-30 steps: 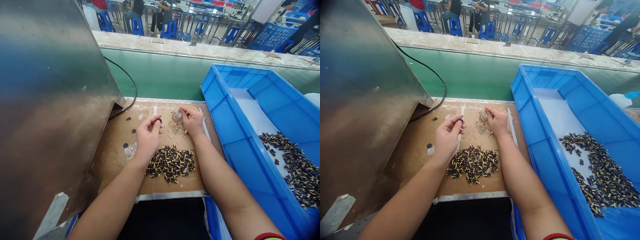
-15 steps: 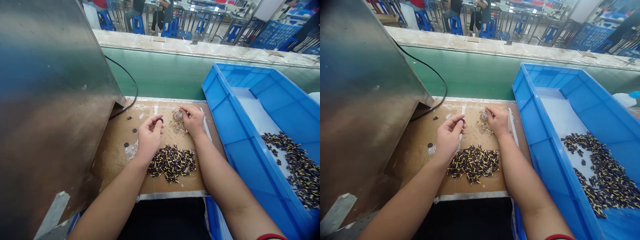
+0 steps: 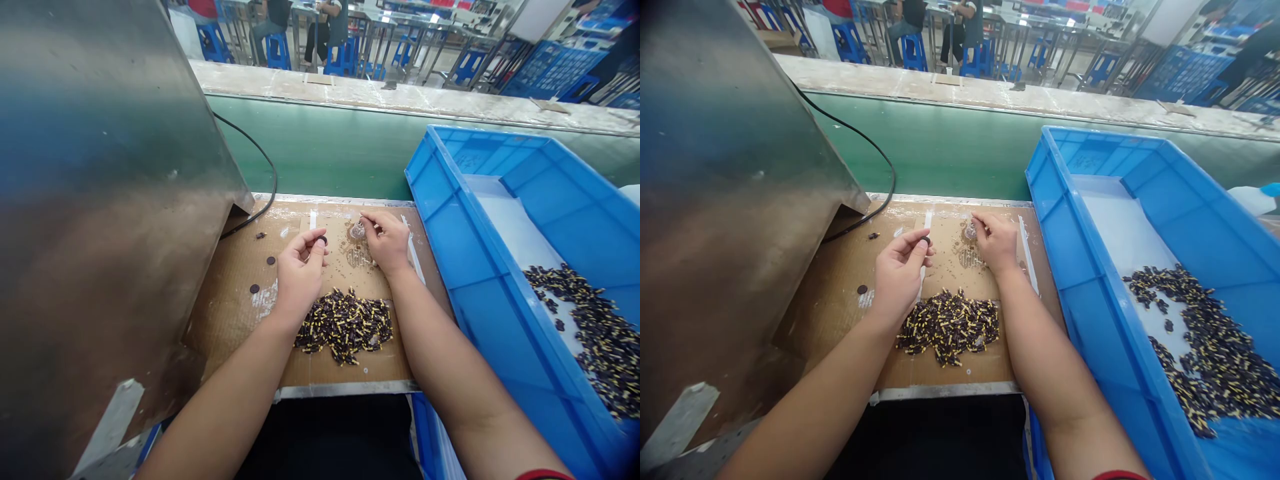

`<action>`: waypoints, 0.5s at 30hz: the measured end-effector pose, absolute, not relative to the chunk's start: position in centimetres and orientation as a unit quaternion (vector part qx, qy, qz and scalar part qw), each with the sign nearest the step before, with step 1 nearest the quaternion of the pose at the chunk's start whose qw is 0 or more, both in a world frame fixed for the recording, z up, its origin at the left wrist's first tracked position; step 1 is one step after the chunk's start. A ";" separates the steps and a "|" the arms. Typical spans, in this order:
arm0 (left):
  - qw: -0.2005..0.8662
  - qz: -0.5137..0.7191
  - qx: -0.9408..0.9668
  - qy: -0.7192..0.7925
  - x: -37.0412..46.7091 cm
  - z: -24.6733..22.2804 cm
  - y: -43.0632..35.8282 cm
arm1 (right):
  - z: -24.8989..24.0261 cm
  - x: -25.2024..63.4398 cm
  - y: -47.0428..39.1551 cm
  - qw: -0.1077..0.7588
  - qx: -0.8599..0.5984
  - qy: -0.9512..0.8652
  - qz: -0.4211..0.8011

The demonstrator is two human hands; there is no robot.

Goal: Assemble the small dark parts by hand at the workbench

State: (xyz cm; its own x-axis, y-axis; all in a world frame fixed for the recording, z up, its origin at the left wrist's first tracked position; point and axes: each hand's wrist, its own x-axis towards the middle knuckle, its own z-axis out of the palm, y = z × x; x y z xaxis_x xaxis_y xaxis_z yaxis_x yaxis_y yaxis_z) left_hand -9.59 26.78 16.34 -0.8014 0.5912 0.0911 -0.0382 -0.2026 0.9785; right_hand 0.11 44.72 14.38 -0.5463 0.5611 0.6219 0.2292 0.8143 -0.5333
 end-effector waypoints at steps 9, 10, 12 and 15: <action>0.217 0.758 0.229 0.571 -9.6 16.2 26.8 | 15.4 0.2 44.2 0.469 -0.230 -0.835 0.172; 0.220 0.761 0.224 0.568 -9.6 16.2 26.9 | 15.7 0.3 44.0 0.490 -0.234 -0.824 0.165; 0.229 0.765 0.213 0.564 -9.6 16.0 27.0 | 16.3 0.5 43.7 0.519 -0.249 -0.804 0.148; 0.239 0.776 0.205 0.547 -9.6 15.9 27.1 | 17.1 0.8 43.4 0.498 -0.255 -0.818 0.136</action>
